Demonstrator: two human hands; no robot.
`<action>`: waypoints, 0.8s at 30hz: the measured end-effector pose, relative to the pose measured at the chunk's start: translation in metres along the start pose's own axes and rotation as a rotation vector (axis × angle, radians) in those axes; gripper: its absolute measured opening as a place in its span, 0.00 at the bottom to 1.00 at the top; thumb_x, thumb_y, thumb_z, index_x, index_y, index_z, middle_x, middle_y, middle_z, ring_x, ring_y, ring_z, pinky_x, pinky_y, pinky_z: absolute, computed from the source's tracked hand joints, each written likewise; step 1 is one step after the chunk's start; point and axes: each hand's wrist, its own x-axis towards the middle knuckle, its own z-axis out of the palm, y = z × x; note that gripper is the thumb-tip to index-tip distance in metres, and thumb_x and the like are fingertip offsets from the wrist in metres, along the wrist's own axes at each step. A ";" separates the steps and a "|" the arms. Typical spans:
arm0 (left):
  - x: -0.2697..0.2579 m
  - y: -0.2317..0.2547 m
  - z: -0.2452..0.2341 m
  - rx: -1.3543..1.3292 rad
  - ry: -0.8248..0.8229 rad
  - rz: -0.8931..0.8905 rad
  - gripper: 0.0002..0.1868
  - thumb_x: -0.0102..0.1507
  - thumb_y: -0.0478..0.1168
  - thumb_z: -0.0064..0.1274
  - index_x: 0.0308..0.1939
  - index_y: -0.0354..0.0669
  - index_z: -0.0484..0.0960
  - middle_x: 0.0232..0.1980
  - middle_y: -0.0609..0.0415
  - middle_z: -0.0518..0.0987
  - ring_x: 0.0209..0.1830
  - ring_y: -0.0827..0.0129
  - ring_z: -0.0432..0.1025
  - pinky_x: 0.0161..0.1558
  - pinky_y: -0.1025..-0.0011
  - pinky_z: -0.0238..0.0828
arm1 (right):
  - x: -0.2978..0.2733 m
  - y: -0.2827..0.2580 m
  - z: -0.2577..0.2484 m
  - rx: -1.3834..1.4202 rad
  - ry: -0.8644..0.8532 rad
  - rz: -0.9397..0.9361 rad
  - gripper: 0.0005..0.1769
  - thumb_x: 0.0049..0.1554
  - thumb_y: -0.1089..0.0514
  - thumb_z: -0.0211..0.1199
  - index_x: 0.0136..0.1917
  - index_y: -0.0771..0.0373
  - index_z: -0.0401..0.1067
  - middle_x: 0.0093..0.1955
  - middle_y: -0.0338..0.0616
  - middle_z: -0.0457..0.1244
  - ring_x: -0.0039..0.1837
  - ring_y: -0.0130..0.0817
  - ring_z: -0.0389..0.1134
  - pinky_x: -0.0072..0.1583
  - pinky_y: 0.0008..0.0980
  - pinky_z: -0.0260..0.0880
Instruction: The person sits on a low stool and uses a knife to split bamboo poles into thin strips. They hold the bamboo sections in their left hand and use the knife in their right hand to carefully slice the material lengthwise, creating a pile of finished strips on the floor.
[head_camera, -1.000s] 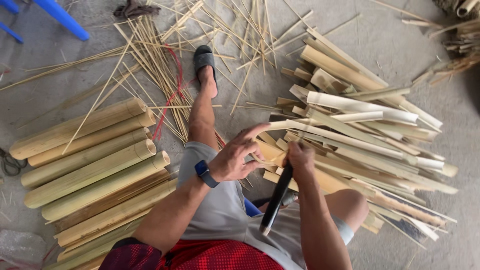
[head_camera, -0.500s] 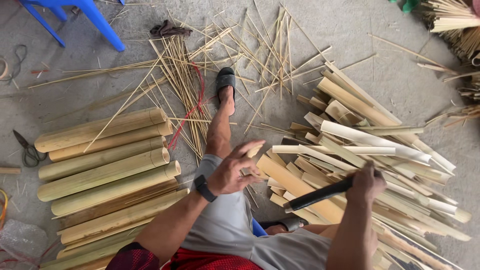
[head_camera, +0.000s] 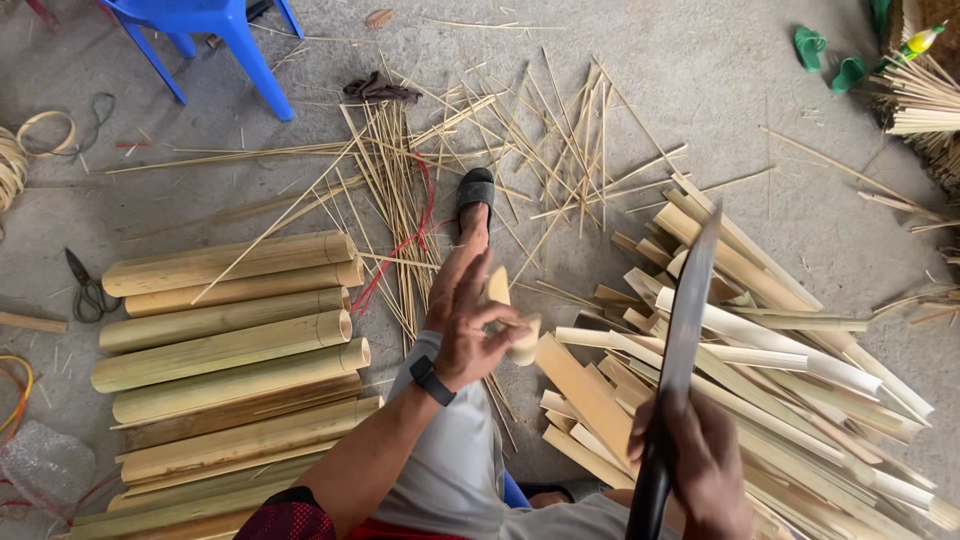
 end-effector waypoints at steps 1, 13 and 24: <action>0.001 -0.005 -0.003 -0.008 0.025 -0.066 0.10 0.56 0.40 0.71 0.37 0.45 0.85 0.78 0.35 0.57 0.80 0.46 0.55 0.74 0.54 0.58 | -0.013 0.014 -0.007 0.086 -0.069 0.031 0.24 0.65 0.47 0.48 0.45 0.73 0.71 0.31 0.55 0.65 0.31 0.37 0.66 0.36 0.34 0.67; 0.000 0.018 0.012 0.027 -0.355 0.098 0.11 0.54 0.36 0.70 0.38 0.43 0.85 0.77 0.36 0.65 0.81 0.46 0.56 0.77 0.56 0.55 | -0.036 0.063 0.035 0.492 0.004 0.183 0.21 0.64 0.53 0.53 0.54 0.79 0.67 0.31 0.52 0.62 0.30 0.34 0.63 0.31 0.31 0.63; -0.004 0.044 0.007 -0.036 -0.376 0.004 0.15 0.53 0.32 0.69 0.41 0.46 0.83 0.78 0.37 0.61 0.78 0.45 0.61 0.72 0.57 0.61 | -0.008 0.045 0.092 0.124 0.005 -0.048 0.42 0.55 0.70 0.52 0.81 0.69 0.48 0.29 0.28 0.50 0.30 0.16 0.48 0.32 0.22 0.46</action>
